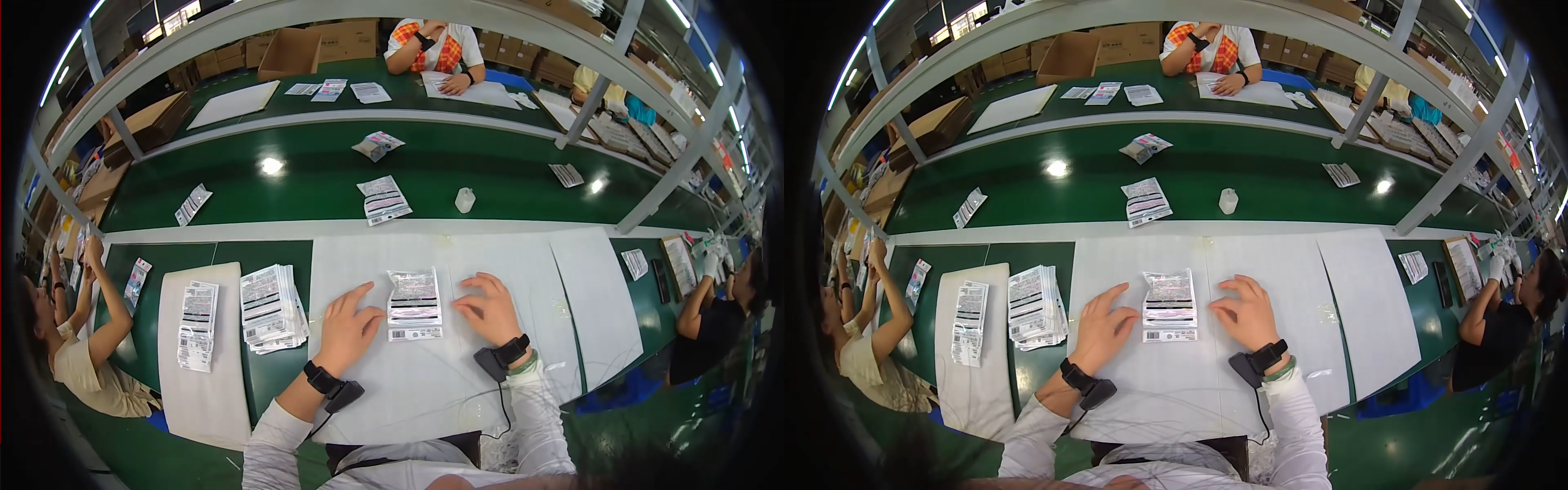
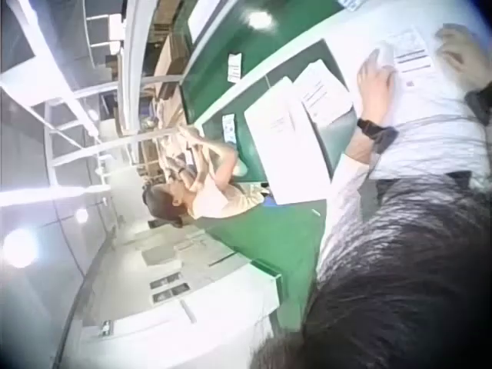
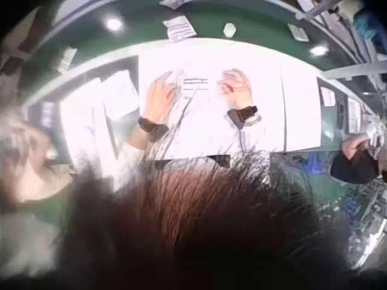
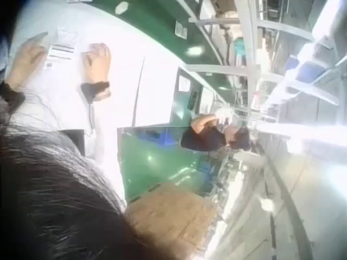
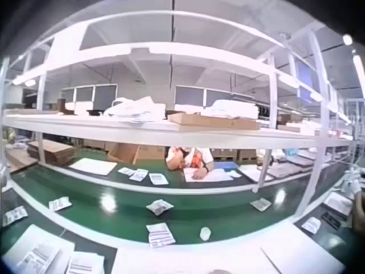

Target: The person picks up a white charger and places it inside a plastic pouch, then peels the adhesive strip to seal the pouch. Finally, they place the sealed pouch onto a stack of other pouches.

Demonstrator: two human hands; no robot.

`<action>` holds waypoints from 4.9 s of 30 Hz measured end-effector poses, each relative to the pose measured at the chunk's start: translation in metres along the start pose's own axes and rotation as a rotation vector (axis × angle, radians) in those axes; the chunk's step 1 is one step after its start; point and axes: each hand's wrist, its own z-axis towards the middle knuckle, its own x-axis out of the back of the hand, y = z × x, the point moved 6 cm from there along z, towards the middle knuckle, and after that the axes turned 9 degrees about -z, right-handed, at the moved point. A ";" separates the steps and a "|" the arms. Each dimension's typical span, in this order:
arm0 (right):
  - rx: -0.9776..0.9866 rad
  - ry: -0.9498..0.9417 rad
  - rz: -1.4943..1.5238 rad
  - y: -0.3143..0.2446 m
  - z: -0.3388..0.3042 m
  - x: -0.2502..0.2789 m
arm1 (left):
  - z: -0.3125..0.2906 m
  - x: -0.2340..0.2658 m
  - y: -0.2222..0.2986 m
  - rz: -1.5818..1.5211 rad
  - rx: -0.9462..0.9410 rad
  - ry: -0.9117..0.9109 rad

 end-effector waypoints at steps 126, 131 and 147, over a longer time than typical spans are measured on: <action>-0.152 0.030 0.380 0.025 0.013 0.002 | 0.076 -0.092 0.063 -0.056 -0.299 -0.093; -0.196 -0.103 0.397 0.026 0.013 -0.011 | 0.080 -0.086 0.086 0.279 -0.241 -0.057; -0.174 -0.157 0.306 0.019 0.011 0.000 | 0.105 -0.106 0.094 0.473 -0.386 0.098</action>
